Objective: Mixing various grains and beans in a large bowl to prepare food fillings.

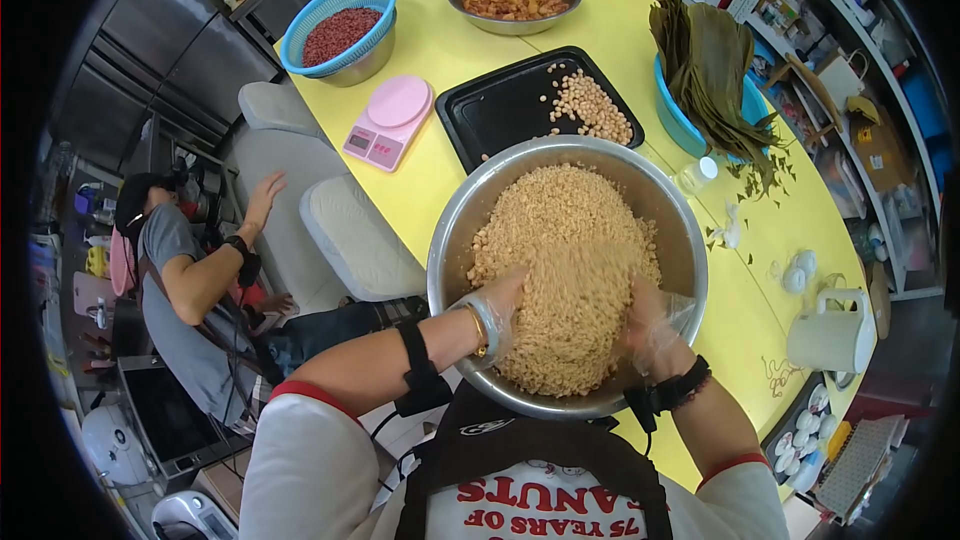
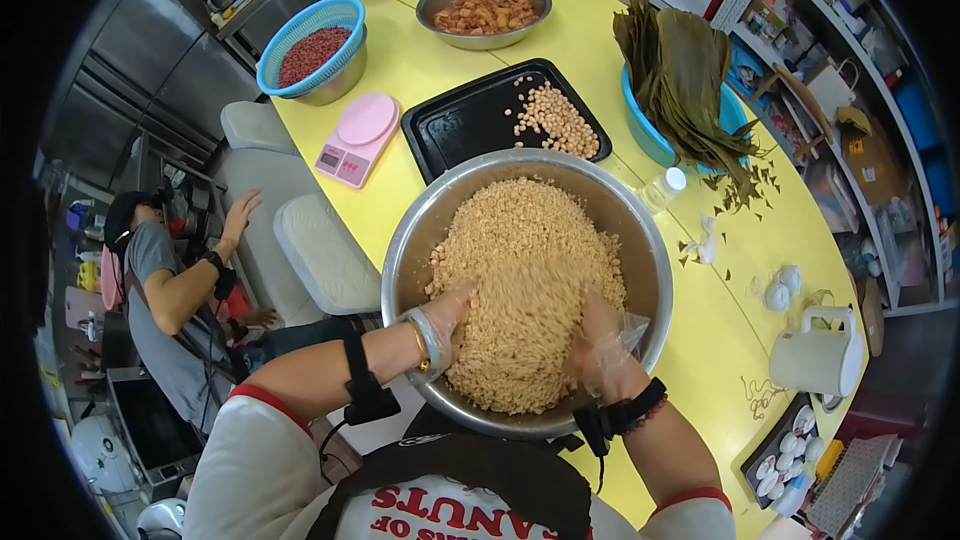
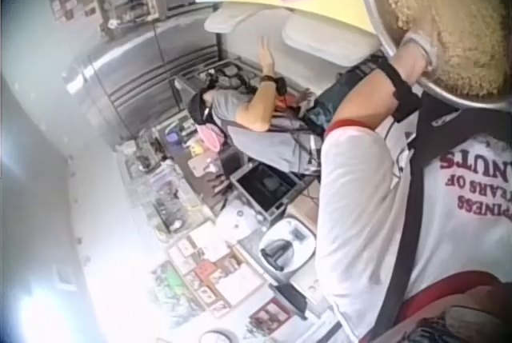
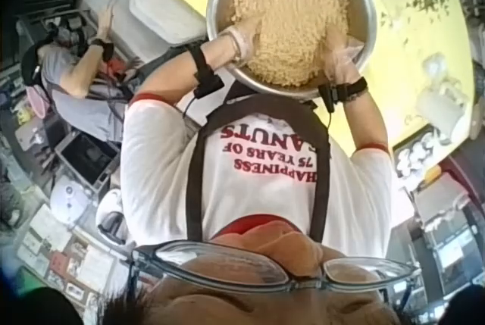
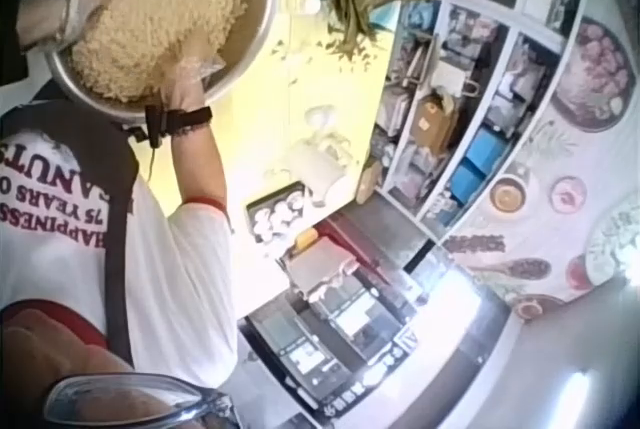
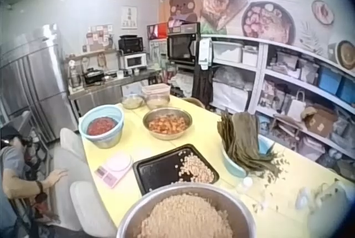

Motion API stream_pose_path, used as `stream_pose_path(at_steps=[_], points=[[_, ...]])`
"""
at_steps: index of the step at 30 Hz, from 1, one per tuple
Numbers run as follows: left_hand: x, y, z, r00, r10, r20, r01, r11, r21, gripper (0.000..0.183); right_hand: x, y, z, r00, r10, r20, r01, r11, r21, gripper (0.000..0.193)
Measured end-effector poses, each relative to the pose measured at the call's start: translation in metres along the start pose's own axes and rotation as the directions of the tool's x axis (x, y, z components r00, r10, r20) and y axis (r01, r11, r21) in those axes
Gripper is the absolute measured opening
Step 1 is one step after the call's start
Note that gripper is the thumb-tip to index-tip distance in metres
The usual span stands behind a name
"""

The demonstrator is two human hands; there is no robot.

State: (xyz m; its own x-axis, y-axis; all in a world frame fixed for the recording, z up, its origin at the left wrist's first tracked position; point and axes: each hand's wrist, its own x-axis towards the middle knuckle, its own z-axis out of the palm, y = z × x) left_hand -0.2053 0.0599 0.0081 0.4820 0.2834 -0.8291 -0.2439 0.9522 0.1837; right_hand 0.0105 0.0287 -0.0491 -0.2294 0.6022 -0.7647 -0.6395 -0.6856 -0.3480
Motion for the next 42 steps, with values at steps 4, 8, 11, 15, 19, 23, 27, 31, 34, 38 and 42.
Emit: stream_pose_path(at_steps=[4, 8, 11, 15, 19, 23, 27, 31, 34, 38, 42], points=[[-0.035, 0.024, 0.011, 0.963, 0.095, 0.253, -0.080, 0.995, -0.068, 0.059, -0.048, -0.032, 0.058, 0.997, -0.038, 0.061, 0.040, 0.999, -0.022, 0.052], [-0.026, 0.024, -0.020, 0.984, 0.161, 0.070, -0.158, 0.986, -0.045, 0.057, -0.076, -0.047, 0.083, 0.966, -0.193, -0.173, 0.146, 0.956, -0.254, 0.056], [0.013, 0.012, -0.043, 0.980, 0.060, -0.191, -0.065, 0.998, -0.020, 0.060, -0.011, -0.037, 0.004, 0.868, -0.305, -0.391, 0.153, 0.915, -0.374, 0.056], [0.054, -0.005, -0.063, 0.955, 0.032, -0.296, -0.057, 0.996, -0.074, 0.065, 0.030, -0.011, 0.001, 0.863, -0.333, -0.380, 0.294, 0.943, -0.158, 0.050], [0.050, -0.006, -0.043, 0.962, 0.110, -0.249, -0.139, 0.985, -0.101, 0.068, 0.009, -0.016, 0.014, 0.994, 0.063, 0.089, -0.066, 0.997, 0.036, 0.050], [0.022, 0.003, -0.008, 0.995, 0.090, -0.047, -0.093, 0.992, -0.080, 0.064, -0.010, -0.018, 0.044, 0.991, 0.026, 0.132, -0.028, 1.000, 0.009, 0.044], [-0.017, 0.019, 0.014, 0.940, 0.198, 0.278, -0.172, 0.978, -0.116, 0.059, -0.054, -0.033, 0.077, 0.967, -0.095, 0.237, 0.129, 0.983, -0.130, 0.052], [-0.058, 0.020, 0.024, 0.975, 0.214, 0.063, -0.217, 0.976, 0.034, 0.058, -0.098, -0.034, 0.084, 0.979, -0.122, -0.165, 0.078, 0.965, -0.250, 0.069], [-0.033, -0.005, -0.010, 0.965, 0.067, -0.253, -0.046, 0.995, 0.088, 0.061, -0.091, -0.008, 0.056, 0.961, 0.038, -0.274, -0.086, 0.983, -0.164, 0.064], [0.028, -0.049, -0.022, 0.997, 0.010, 0.083, -0.008, 1.000, -0.021, 0.060, 0.046, 0.074, -0.169, 0.906, -0.294, 0.306, 0.412, 0.444, -0.795, 0.052], [0.041, -0.055, -0.042, 1.000, 0.024, -0.017, -0.027, 0.979, -0.202, 0.057, -0.006, 0.067, 0.034, 0.771, -0.070, -0.634, 0.157, 0.984, 0.082, 0.045]])
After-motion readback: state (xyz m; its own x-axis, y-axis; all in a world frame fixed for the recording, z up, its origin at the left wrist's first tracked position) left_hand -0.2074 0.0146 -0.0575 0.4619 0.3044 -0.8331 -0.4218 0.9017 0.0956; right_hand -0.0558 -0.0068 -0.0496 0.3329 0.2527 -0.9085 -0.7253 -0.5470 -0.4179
